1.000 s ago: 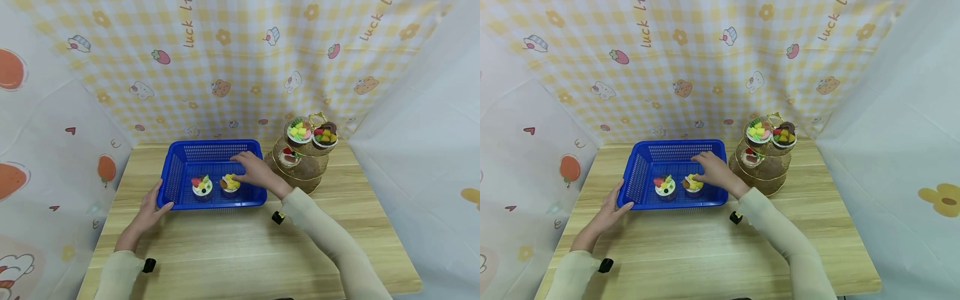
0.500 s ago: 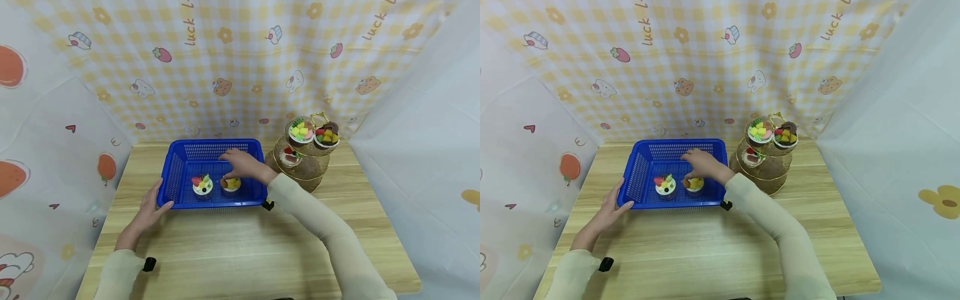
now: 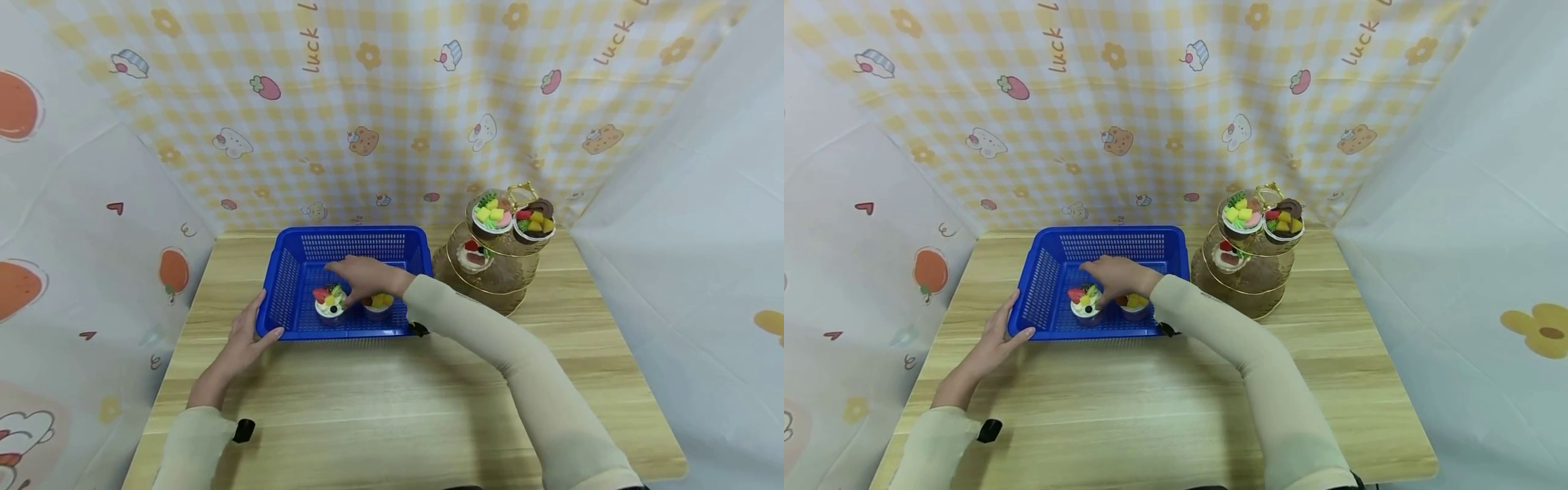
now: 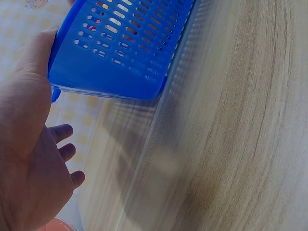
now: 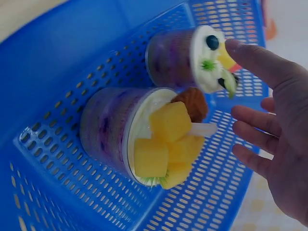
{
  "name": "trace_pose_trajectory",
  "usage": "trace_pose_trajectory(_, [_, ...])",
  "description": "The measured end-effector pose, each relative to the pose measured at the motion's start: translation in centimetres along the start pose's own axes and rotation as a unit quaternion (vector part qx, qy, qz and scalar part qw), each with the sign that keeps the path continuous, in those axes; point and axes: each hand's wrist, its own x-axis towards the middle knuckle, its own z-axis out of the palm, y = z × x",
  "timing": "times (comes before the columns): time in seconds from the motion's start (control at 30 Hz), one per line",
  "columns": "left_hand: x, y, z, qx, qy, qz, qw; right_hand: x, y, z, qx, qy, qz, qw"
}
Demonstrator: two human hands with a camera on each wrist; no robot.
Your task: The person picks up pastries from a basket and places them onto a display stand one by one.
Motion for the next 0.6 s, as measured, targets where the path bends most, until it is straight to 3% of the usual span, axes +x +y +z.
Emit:
trace_pose_trajectory(0.2, [0.1, -0.1, 0.0, 0.0, -0.001, -0.002, 1.0, 1.4, -0.6, 0.7, -0.039, -0.022, -0.014, 0.999])
trace_pose_trajectory(0.4, [0.1, -0.2, 0.1, 0.0, -0.004, -0.006, 1.0, 2.1, -0.7, 0.8, -0.008, -0.054, -0.021, 0.998])
trace_pose_trajectory(0.6, [0.1, -0.2, 0.2, 0.002, -0.003, -0.006, 1.0, 2.7, -0.8, 1.0, -0.021, -0.073, -0.028, 0.997])
